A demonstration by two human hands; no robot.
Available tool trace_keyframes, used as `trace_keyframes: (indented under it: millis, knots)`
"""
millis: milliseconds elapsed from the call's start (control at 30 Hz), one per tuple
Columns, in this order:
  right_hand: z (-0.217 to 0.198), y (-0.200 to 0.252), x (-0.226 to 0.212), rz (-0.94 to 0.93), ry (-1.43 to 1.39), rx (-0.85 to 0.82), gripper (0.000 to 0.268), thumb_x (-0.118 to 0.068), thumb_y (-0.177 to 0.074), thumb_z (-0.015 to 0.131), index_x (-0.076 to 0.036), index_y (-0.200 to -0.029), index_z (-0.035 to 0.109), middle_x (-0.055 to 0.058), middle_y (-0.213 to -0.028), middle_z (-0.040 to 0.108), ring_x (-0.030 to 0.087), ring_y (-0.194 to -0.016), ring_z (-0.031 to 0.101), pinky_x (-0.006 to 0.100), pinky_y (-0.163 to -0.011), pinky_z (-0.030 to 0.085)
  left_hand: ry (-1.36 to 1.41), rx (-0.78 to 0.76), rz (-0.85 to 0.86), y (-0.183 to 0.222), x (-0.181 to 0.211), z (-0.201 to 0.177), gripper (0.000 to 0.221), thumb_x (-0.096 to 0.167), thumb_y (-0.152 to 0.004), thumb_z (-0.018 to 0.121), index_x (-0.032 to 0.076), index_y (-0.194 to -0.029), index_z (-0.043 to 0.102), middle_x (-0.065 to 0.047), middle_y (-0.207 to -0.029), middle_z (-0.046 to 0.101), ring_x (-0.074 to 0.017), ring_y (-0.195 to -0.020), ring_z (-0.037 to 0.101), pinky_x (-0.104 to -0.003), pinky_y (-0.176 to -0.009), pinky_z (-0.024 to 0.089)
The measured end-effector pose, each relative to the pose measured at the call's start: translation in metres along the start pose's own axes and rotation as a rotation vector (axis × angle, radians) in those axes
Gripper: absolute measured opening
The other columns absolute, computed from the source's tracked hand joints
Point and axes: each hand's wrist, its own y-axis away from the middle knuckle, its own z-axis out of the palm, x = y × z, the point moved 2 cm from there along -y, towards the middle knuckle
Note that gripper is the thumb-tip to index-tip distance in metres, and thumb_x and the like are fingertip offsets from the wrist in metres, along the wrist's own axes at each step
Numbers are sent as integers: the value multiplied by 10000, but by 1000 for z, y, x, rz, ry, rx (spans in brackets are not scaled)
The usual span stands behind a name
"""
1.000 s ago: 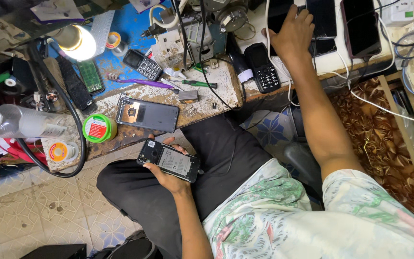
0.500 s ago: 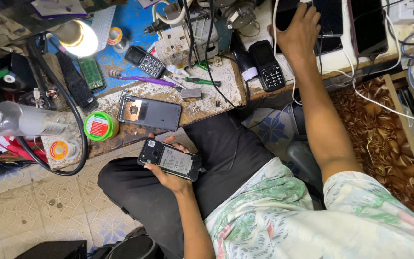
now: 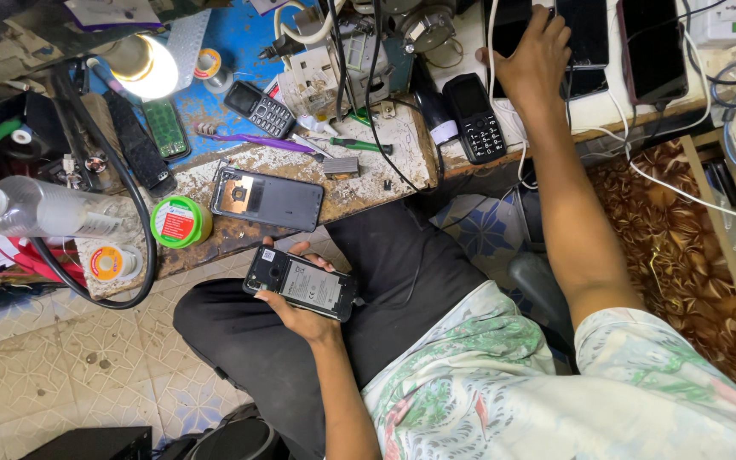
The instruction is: The person uses a screwdriver to remove screws from a disassembled smartphone, then picks up a second phone to compare parts. They remove the back cover of the second phone, swap the back cover onto the first phone, and reassemble it. Finally, they apply a small adhesive strip to the phone's edge.
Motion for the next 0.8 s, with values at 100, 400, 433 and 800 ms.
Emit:
trace_keyframes:
  millis: [100,400,433,800]
  knots:
    - [-5,2,7,9,-47,-69,809,-435,-978,885,45,-1407,396,303,-1277,508,501,-1146,482,616,-899,450,0,2,8,0,-1,-2,772,645,-1006,436,135,-1575,323,-158,-1157,667,-230,-749,653,-363,-726,552]
    - [-38,3,17,67,-434,-218,585,160,-872,339,54,-1445,390,248,-1062,657,396,-1056,624,481,-928,503,46,-5,2,0,-3,-1,817,641,-1002,439,123,-1614,283,-188,-1177,652,-251,-773,660,-384,-736,566]
    - [-41,4,17,104,-411,-251,688,202,-823,328,10,-1481,382,238,-1097,641,396,-1068,615,492,-911,512,53,-3,3,-1,-3,-1,824,640,-1001,438,117,-1617,279,-192,-1172,658,-258,-771,656,-386,-735,560]
    - [-36,3,21,62,-343,-223,670,196,-772,314,29,-1415,404,262,-1060,651,440,-981,621,534,-831,515,26,0,19,-1,-4,-2,816,642,-1007,408,110,-1611,278,-200,-1157,663,-257,-761,655,-385,-724,567]
